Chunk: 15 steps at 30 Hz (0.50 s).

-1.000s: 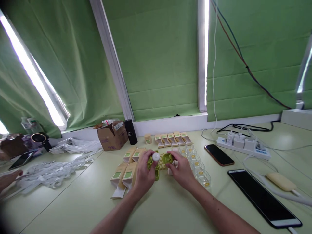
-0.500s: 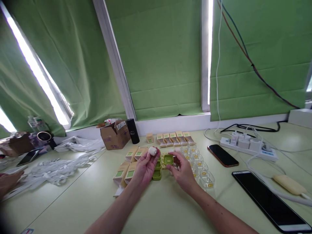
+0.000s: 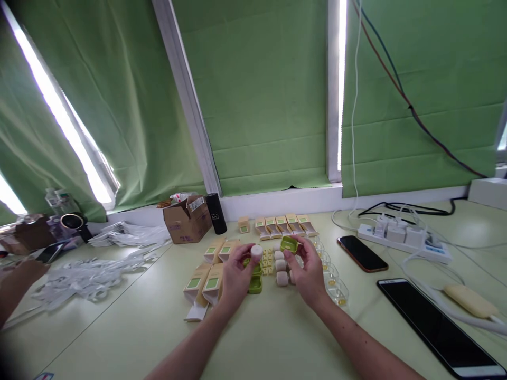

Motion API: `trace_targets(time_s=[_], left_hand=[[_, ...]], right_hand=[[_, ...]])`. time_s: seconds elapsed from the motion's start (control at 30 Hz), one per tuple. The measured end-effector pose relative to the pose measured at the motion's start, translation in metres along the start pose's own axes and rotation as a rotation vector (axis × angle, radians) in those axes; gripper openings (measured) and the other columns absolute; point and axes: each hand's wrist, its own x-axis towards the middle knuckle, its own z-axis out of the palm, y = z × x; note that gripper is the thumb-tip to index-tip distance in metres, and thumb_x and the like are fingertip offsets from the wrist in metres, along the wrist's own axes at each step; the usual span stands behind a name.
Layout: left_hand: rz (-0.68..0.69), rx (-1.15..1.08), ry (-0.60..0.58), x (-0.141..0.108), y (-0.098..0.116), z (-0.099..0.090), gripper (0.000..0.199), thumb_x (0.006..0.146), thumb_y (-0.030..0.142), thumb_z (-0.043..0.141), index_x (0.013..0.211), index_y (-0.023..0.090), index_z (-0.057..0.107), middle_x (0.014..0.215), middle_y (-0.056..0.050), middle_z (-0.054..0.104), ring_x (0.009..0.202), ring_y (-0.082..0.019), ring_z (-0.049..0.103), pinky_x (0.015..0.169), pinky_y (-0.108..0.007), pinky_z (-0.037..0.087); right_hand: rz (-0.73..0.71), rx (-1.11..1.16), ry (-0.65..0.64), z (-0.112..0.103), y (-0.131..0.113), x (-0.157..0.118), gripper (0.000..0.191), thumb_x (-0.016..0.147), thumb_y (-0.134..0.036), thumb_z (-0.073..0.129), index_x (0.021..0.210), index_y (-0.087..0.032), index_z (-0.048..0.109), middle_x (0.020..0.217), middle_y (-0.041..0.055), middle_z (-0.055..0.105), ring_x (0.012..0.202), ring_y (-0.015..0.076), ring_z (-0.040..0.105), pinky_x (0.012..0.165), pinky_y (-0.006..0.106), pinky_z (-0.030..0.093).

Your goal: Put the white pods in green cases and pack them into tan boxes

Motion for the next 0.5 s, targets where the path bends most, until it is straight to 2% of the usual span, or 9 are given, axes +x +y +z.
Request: trace_targets(time_s=[0.07,0.17,0.33,0.5], left_hand=[[0.197,0.246,-0.068,-0.007,0.004,0.002,0.027,0.088,0.025,0.078,0.114,0.021,0.075,0.114,-0.009,0.073,0.106,-0.025,0.070,0.096,-0.042,0.058],[0.404,0.473,-0.202,-0.020,0.009,0.008,0.028,0.093,0.021,0.073,0.120,0.020,0.068,0.114,-0.011,0.073,0.107,-0.027,0.068,0.094,-0.044,0.057],[0.673,0.748,-0.469,-0.033,0.016,0.028,0.005,0.098,0.023,0.068,0.100,0.019,0.065,0.093,-0.007,0.072,0.090,-0.024,0.067,0.088,-0.042,0.052],[0.825,0.892,-0.531,-0.040,0.015,0.044,0.012,0.100,0.027,0.068,0.092,0.019,0.065,0.088,-0.008,0.073,0.089,-0.025,0.063,0.082,-0.041,0.047]], right_hand=[[-0.009,-0.005,0.039,-0.002,0.000,0.004,0.049,0.091,-0.051,0.075,0.128,-0.021,0.063,0.120,0.0138,0.074,0.107,0.0288,0.073,0.094,0.046,0.062],[-0.010,0.002,0.076,-0.007,0.003,0.010,0.051,0.090,-0.050,0.076,0.130,-0.021,0.063,0.123,0.0142,0.073,0.106,0.0285,0.073,0.094,0.047,0.061],[-0.036,-0.007,0.120,-0.013,0.006,0.018,0.049,0.089,-0.050,0.076,0.127,-0.021,0.065,0.125,0.0148,0.072,0.109,0.0295,0.071,0.098,0.049,0.059],[-0.052,-0.047,0.116,-0.014,0.004,0.018,0.049,0.089,-0.051,0.076,0.127,-0.021,0.066,0.123,0.0143,0.074,0.108,0.0293,0.071,0.094,0.047,0.061]])
